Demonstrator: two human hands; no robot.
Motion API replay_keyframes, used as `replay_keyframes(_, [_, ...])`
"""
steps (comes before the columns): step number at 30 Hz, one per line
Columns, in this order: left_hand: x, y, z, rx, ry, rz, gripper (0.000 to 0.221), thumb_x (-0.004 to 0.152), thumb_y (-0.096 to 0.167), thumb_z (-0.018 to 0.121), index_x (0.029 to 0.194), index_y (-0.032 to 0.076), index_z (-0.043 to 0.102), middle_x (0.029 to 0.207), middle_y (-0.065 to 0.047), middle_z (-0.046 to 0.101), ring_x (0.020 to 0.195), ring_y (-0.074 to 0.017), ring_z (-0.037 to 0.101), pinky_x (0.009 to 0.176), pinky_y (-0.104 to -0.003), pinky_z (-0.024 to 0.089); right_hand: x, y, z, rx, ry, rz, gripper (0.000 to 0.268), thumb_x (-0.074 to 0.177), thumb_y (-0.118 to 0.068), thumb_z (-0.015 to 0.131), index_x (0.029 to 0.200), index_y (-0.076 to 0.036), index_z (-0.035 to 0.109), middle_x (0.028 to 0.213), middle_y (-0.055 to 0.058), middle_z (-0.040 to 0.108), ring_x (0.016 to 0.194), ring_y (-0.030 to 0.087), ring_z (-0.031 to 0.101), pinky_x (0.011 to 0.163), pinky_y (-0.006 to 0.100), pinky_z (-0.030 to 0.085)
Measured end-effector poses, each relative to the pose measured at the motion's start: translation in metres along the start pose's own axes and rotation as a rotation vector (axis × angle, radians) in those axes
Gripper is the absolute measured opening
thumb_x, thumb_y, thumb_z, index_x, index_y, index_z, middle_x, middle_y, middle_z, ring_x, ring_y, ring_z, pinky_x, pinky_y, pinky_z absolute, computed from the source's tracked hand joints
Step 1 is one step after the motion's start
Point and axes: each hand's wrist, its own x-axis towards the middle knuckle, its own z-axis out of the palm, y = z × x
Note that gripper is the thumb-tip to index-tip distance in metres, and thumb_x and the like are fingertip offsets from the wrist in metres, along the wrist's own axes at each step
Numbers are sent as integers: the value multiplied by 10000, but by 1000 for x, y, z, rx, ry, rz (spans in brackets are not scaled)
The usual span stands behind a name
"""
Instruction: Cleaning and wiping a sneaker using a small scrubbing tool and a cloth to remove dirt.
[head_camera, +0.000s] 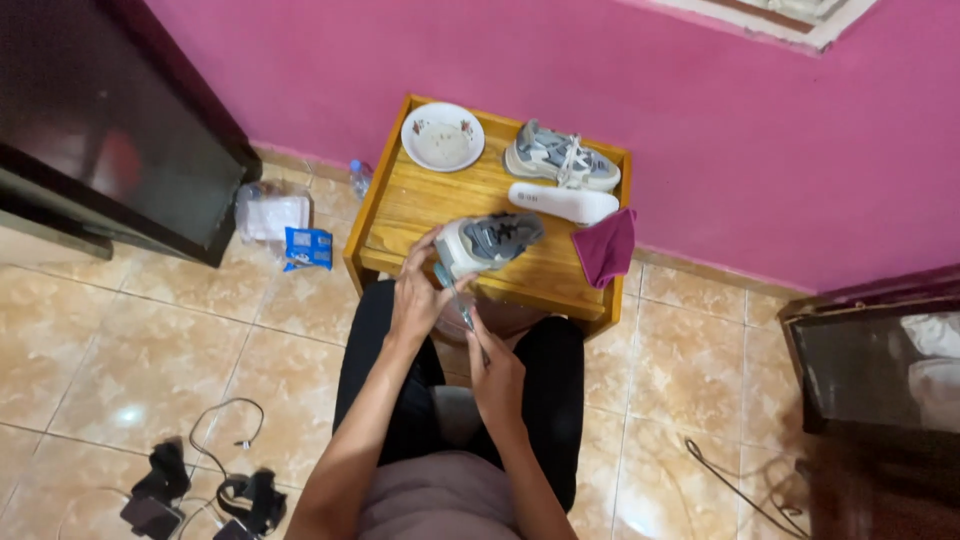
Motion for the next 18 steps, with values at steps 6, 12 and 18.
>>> replay_keyframes(6, [-2,-2,-4,50,-47,-77,783,672,303,955,1215,50,451,1361,-128,635,1138,-328,674,996,-429,557,5,-5,-7,44,82,-60,439,1078,-227,502,1516,-248,526,1166,135,765,862,265,769,628,330,618])
replay_keyframes(12, [2,4,-9,83,-26,-62,744,672,187,956,1226,22,488,1341,-153,644,1119,-350,680,994,-447,548,19,-5,9,116,61,-72,456,1105,-224,454,1560,-218,466,1279,258,682,948,406,737,666,412,609])
replay_keyframes(18, [-5,6,-15,42,-43,-139,729,682,203,953,1224,23,501,1327,-126,643,1119,-330,680,956,-415,572,-2,27,15,31,89,-65,462,1080,-212,500,1541,-232,486,1286,175,696,1066,336,717,776,403,633])
